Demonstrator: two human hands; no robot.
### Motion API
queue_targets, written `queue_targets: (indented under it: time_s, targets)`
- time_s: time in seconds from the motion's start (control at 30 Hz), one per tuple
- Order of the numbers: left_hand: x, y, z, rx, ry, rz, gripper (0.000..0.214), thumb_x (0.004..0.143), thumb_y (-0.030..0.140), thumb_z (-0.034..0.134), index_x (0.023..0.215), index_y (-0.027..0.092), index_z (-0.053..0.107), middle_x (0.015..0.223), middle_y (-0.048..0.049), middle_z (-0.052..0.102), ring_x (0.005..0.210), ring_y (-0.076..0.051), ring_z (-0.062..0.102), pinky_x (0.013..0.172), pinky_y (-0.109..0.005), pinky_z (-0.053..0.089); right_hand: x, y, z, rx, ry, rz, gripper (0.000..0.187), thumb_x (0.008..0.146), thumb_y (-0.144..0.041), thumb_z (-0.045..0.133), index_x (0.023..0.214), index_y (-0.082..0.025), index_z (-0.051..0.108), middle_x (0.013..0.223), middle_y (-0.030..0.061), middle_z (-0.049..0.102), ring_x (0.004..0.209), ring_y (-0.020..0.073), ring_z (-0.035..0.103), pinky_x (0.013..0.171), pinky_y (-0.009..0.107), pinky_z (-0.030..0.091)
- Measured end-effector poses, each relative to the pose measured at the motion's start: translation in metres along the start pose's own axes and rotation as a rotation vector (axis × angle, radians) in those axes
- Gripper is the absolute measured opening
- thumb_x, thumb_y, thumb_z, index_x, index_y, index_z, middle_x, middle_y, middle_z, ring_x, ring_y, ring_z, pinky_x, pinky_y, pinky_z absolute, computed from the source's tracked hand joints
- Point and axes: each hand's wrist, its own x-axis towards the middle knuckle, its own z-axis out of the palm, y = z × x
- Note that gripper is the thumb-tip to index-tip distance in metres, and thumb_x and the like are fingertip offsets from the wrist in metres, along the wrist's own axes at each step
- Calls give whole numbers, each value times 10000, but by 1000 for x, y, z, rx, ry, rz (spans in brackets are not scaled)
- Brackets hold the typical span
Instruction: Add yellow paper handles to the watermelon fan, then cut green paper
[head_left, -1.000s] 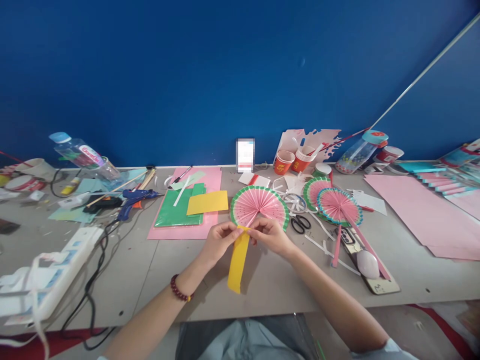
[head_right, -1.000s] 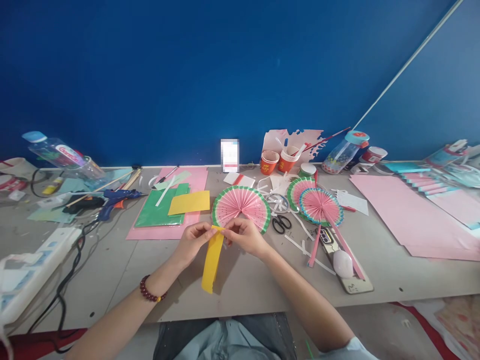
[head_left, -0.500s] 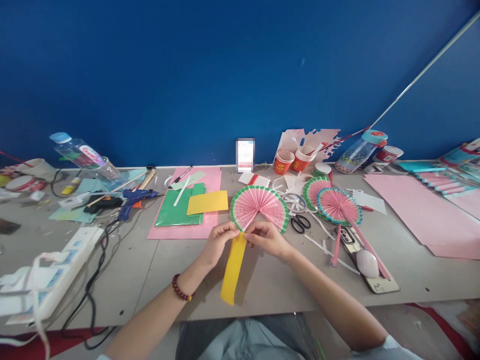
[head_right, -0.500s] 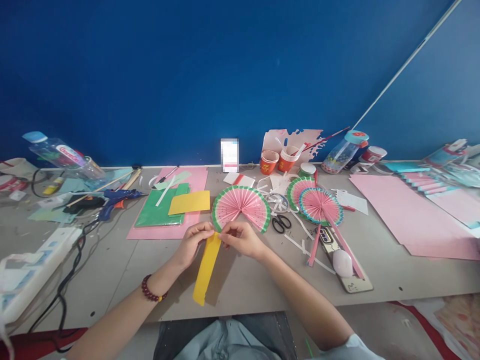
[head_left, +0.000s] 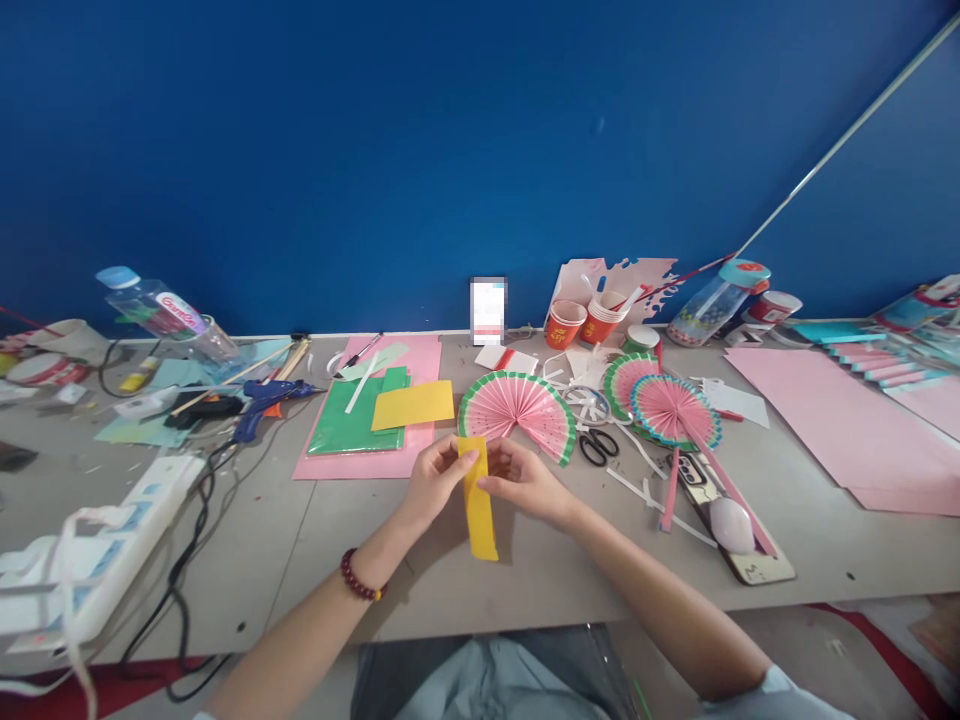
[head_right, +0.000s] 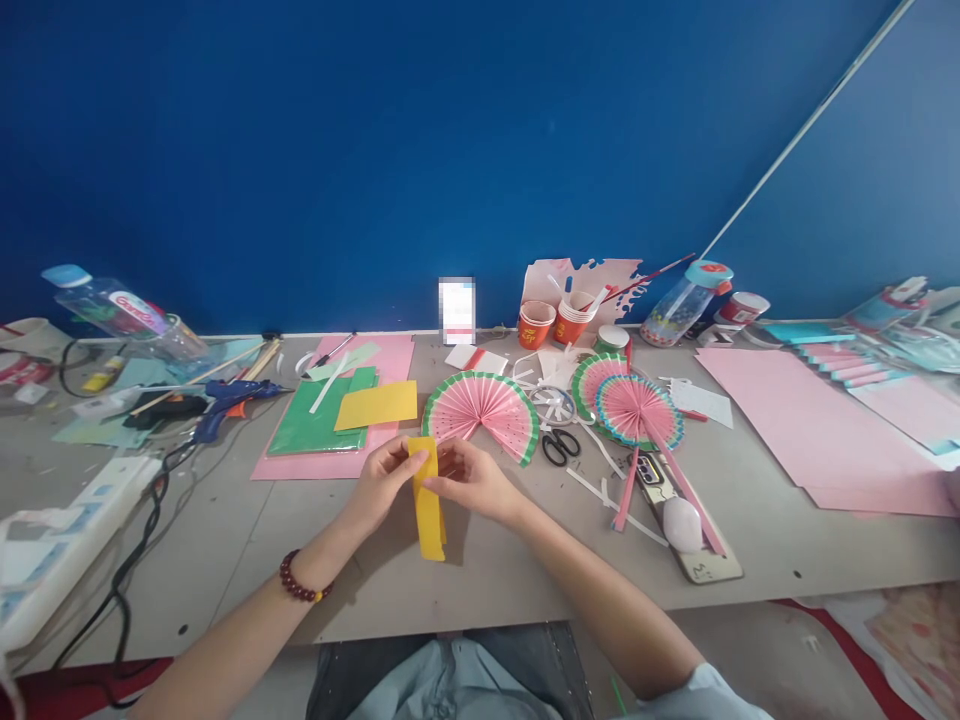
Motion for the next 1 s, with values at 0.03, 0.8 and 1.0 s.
queue_targets:
  time_s: [0.03,0.8,1.0]
  targets:
    - [0,-1,-1,6,31,22,245,745,388,668,729,154,595,684,9,568,652,-115,513,615,-221,418,0,1,1,-22,-13,16,325,727,-358,703,963,-179,567,904,39,632,815,157,609,749,297,487]
    - [10,-2,-12,-28,291,-12,274,648,376,750,773,140,689,675,-23,683,552,-136,614,532,-233,505,7,-5,-24,-98,200,-23,288,694,-367,713,906,-187,640,935,54,678,837,182,645,728,293,519]
    - [12,-5,-16,-80,323,-7,270,653,381,749,763,142,689,656,-20,679,534,-133,615,512,-228,494,9,-6,-24,106,289,54,298,635,-407,757,748,-184,595,739,5,659,618,145,636,588,267,528]
